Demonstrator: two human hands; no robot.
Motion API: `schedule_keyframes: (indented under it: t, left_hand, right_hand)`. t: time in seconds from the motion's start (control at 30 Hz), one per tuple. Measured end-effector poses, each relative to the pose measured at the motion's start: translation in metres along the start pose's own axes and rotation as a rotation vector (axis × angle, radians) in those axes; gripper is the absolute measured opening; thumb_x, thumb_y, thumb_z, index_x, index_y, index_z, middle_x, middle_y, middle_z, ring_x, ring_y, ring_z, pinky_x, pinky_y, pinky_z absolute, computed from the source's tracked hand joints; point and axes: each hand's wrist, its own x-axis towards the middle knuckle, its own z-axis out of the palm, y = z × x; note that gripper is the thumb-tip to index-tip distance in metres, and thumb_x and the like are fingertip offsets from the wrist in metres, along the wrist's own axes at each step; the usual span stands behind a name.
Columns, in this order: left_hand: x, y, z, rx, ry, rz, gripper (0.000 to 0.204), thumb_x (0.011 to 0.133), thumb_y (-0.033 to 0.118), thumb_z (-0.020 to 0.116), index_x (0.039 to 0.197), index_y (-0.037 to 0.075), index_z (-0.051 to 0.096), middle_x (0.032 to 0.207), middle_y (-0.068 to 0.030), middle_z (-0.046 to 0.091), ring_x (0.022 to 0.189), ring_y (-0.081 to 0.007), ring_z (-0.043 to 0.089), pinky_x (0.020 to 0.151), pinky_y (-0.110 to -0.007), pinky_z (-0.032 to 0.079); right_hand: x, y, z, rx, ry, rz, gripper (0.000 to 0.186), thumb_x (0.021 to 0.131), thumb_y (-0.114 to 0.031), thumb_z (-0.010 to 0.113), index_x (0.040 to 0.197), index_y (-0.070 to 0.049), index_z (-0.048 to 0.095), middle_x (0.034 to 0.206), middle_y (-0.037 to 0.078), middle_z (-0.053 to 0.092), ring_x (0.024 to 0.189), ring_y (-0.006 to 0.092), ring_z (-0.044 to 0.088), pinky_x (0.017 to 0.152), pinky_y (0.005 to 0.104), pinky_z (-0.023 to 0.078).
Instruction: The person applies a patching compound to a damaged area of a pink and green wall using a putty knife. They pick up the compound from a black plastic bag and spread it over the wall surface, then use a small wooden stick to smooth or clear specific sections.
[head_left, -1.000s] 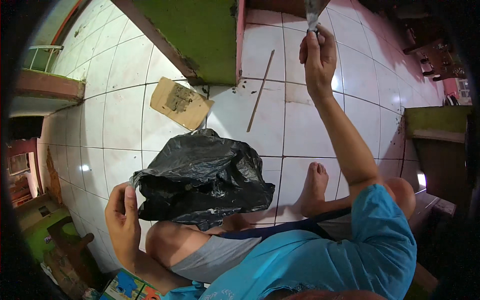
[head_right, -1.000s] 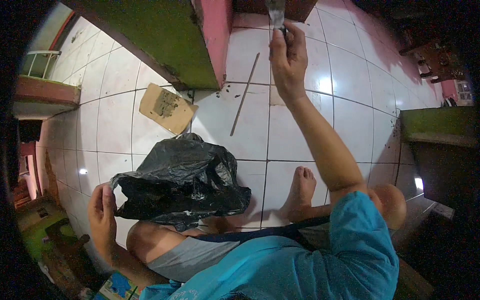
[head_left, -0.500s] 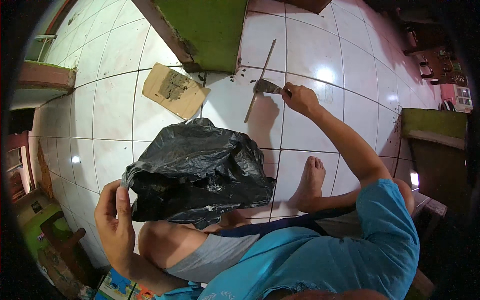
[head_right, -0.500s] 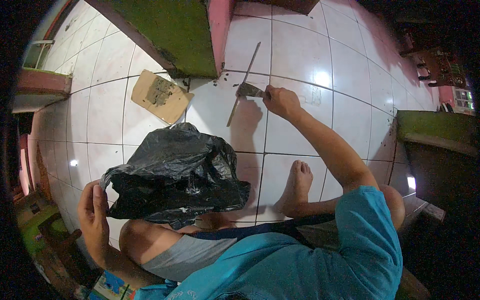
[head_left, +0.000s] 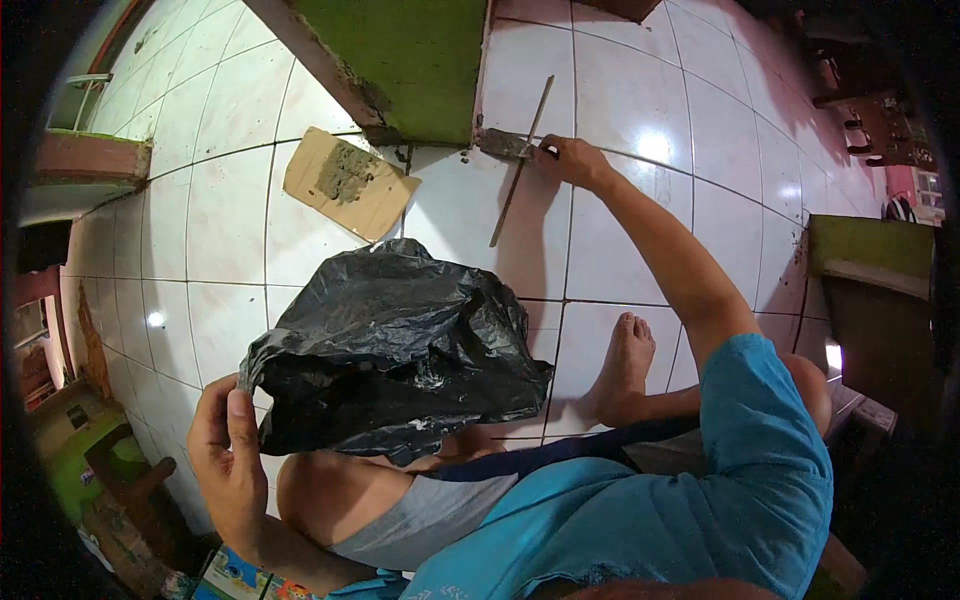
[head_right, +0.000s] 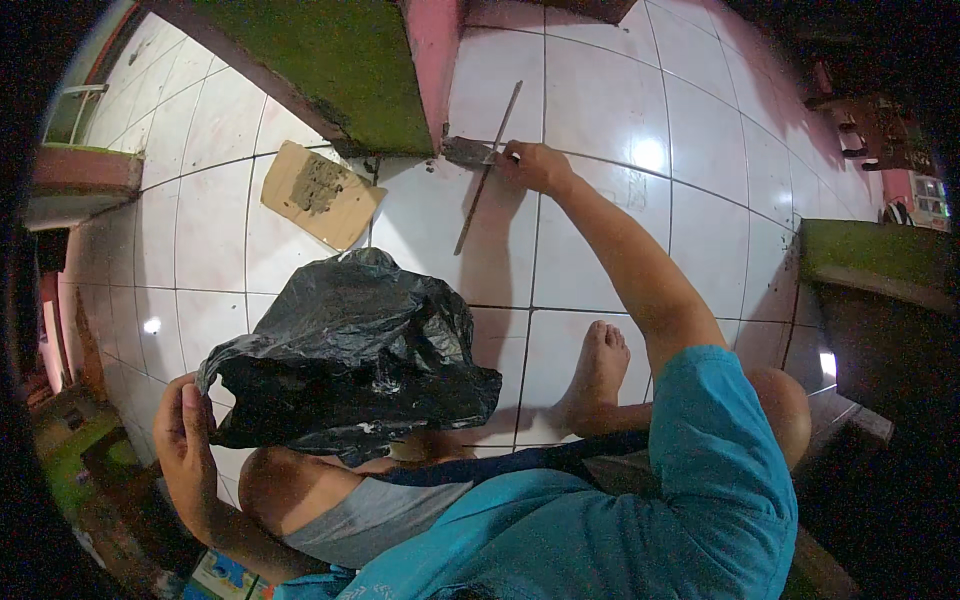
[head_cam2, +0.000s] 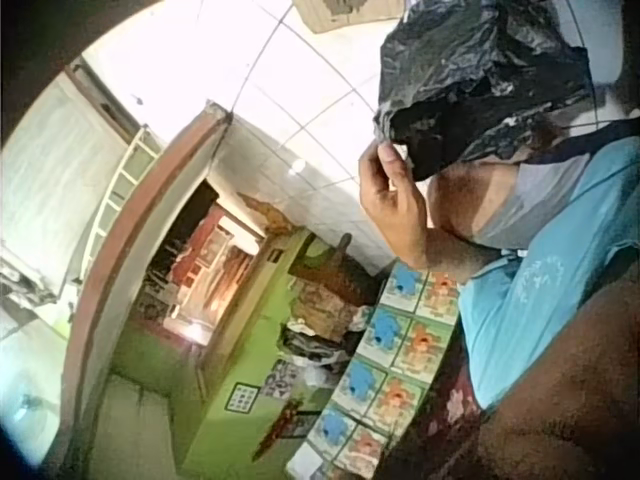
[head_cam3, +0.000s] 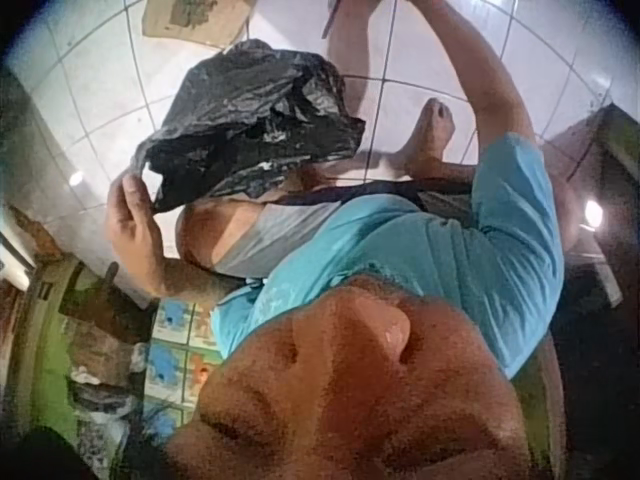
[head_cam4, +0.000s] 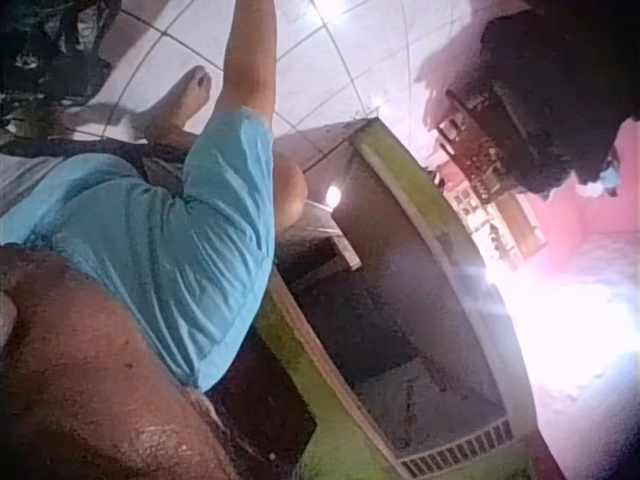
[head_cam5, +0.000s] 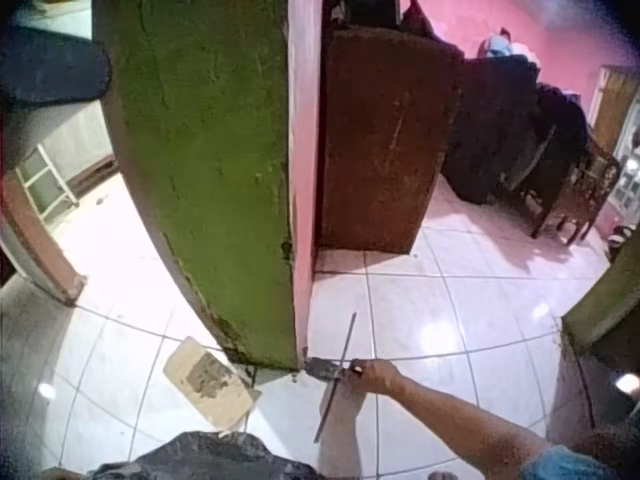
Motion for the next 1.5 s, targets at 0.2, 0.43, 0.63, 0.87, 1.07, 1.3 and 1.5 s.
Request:
schedule_keyframes:
  t: [0.2,0.43,0.63,0.87,1.07,1.3,1.5]
  left_hand:
    - [0.003,-0.002,0.002,-0.021,0.007,-0.005,0.03,0.11,0.026,0.056,0.111,-0.002,0.065,0.082,0.0069,0.052,0.071,-0.0005,0.039,0.06,-0.019,0.027]
    - [0.005,0.002,0.003,-0.012,0.004,0.004,0.03,0.11,0.026,0.055,0.111,-0.002,0.065,0.079,0.0083,0.049,0.069,-0.0001,0.036,0.058,-0.02,0.024]
    - [0.009,0.005,0.005,0.018,-0.001,0.006,0.031,0.11,0.026,0.055,0.111,-0.003,0.065,0.079,0.0081,0.049,0.067,-0.0006,0.036,0.058,-0.02,0.024]
    - [0.009,0.008,0.004,0.017,0.006,-0.02,0.03,0.11,0.027,0.055,0.11,-0.002,0.065,0.078,0.007,0.05,0.066,-0.0011,0.037,0.057,-0.021,0.025]
    - [0.012,0.003,0.005,-0.02,-0.012,-0.001,0.029,0.11,0.025,0.055,0.109,-0.002,0.065,0.079,0.0059,0.054,0.068,-0.0022,0.041,0.058,-0.021,0.03]
    - [0.008,0.005,0.004,0.028,0.009,0.01,0.03,0.109,0.027,0.057,0.106,-0.003,0.064,0.085,0.0012,0.059,0.075,-0.0046,0.048,0.064,-0.022,0.039]
    - [0.006,-0.003,0.012,0.164,0.217,0.118,0.024,0.106,0.024,0.062,0.109,0.0,0.066,0.089,-0.0012,0.058,0.079,-0.0079,0.051,0.068,-0.024,0.042]
  right_hand:
    - [0.025,0.009,0.006,0.063,0.021,-0.107,0.046,0.1,-0.052,0.056,0.122,-0.014,0.069,0.109,0.017,0.076,0.102,0.0374,0.073,0.091,0.046,0.057]
    - [0.035,0.008,-0.017,0.003,0.011,-0.054,0.045,0.101,-0.053,0.054,0.124,-0.017,0.07,0.109,0.014,0.076,0.102,0.036,0.073,0.091,0.0463,0.057]
    - [0.059,0.011,-0.027,-0.084,0.006,-0.134,0.044,0.101,-0.052,0.054,0.129,-0.022,0.069,0.116,0.01,0.076,0.109,0.0338,0.071,0.096,0.0451,0.055]
    - [0.059,0.016,-0.02,-0.075,0.044,-0.259,0.043,0.102,-0.052,0.053,0.13,-0.024,0.069,0.118,0.011,0.075,0.108,0.0324,0.071,0.097,0.0443,0.055]
    - [0.04,0.029,-0.028,0.115,0.067,-0.249,0.044,0.101,-0.049,0.056,0.131,-0.019,0.067,0.117,0.013,0.075,0.105,0.0345,0.072,0.097,0.0426,0.056]
    - [-0.025,0.024,-0.141,0.034,0.109,-0.515,0.033,0.101,-0.039,0.064,0.122,-0.014,0.067,0.106,0.012,0.076,0.099,0.0313,0.074,0.09,0.0433,0.057]
    - [-0.103,-0.036,-0.244,-0.035,0.09,-0.596,0.03,0.102,-0.027,0.068,0.121,-0.004,0.068,0.103,0.013,0.076,0.087,0.0236,0.072,0.081,0.0365,0.057]
